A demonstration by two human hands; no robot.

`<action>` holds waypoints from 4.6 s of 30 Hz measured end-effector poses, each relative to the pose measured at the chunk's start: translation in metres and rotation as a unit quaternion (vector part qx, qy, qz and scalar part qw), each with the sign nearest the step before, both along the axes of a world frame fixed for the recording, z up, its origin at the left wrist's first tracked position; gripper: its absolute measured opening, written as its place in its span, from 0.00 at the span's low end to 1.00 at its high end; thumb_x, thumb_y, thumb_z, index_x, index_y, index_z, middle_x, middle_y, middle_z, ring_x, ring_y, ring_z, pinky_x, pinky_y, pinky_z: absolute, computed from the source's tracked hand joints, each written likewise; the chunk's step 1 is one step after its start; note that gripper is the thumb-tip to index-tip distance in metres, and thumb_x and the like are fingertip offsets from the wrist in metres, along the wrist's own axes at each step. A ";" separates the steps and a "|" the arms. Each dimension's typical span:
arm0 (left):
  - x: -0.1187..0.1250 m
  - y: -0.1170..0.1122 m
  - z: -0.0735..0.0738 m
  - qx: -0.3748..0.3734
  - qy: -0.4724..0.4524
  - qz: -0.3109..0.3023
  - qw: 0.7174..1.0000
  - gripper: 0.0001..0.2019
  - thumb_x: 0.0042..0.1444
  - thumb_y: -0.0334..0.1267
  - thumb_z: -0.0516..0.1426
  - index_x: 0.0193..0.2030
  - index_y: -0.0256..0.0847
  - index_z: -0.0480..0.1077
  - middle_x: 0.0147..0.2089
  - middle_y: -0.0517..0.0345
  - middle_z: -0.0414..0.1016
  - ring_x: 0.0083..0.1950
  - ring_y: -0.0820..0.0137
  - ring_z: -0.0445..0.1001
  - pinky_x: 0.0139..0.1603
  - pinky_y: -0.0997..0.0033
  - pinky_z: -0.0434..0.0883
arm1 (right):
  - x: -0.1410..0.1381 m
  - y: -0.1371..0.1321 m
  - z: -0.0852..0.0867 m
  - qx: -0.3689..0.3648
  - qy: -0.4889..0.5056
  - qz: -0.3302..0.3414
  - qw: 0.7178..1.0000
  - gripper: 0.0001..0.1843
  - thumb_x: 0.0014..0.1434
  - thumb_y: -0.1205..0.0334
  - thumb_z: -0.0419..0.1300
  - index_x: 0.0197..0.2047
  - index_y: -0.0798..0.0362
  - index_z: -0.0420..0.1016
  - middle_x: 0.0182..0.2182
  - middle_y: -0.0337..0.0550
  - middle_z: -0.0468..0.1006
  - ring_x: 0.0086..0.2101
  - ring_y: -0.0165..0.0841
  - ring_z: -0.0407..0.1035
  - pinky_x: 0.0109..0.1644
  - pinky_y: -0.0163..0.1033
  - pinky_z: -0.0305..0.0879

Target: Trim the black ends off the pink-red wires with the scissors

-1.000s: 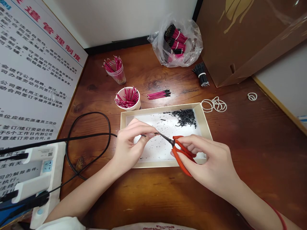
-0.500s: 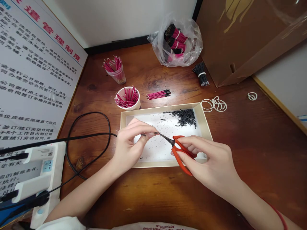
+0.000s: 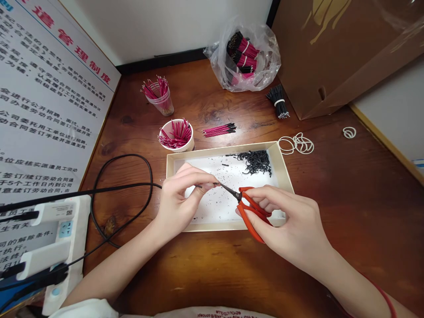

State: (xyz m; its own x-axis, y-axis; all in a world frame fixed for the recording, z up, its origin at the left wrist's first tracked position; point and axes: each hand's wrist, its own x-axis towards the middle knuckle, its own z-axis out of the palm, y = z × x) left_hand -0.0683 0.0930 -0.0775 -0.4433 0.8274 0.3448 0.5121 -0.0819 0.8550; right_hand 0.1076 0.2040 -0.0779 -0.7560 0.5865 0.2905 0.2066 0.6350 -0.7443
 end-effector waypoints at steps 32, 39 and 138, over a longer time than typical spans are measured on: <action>-0.001 0.000 0.000 -0.002 -0.008 0.003 1.000 0.08 0.61 0.28 0.61 0.34 0.43 0.80 0.31 0.59 0.82 0.34 0.70 0.74 0.36 0.68 0.69 | 0.001 0.000 0.002 -0.011 -0.007 0.003 1.000 0.04 0.56 0.70 0.63 0.34 0.51 0.74 0.22 0.35 0.75 0.21 0.26 0.65 0.25 0.33 0.68; -0.001 0.000 0.000 -0.004 0.000 0.006 1.000 0.08 0.60 0.27 0.61 0.34 0.43 0.80 0.31 0.58 0.83 0.34 0.69 0.75 0.36 0.67 0.70 | 0.000 0.000 0.002 -0.011 -0.005 0.002 1.000 0.04 0.56 0.70 0.63 0.35 0.51 0.74 0.22 0.35 0.75 0.21 0.26 0.65 0.25 0.32 0.68; 0.000 0.000 -0.001 -0.015 -0.017 -0.002 1.000 0.09 0.60 0.25 0.60 0.35 0.42 0.79 0.31 0.60 0.82 0.34 0.71 0.73 0.35 0.69 0.69 | 0.000 0.000 0.000 0.000 -0.010 0.001 1.000 0.04 0.57 0.69 0.63 0.34 0.51 0.73 0.23 0.35 0.76 0.21 0.26 0.65 0.25 0.32 0.67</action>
State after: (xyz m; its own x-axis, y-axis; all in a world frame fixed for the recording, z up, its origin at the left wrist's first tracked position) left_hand -0.0682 0.0925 -0.0787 -0.4516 0.8389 0.3037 0.4820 -0.0571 0.8743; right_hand 0.1078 0.2038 -0.0776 -0.7628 0.5852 0.2751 0.2211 0.6359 -0.7395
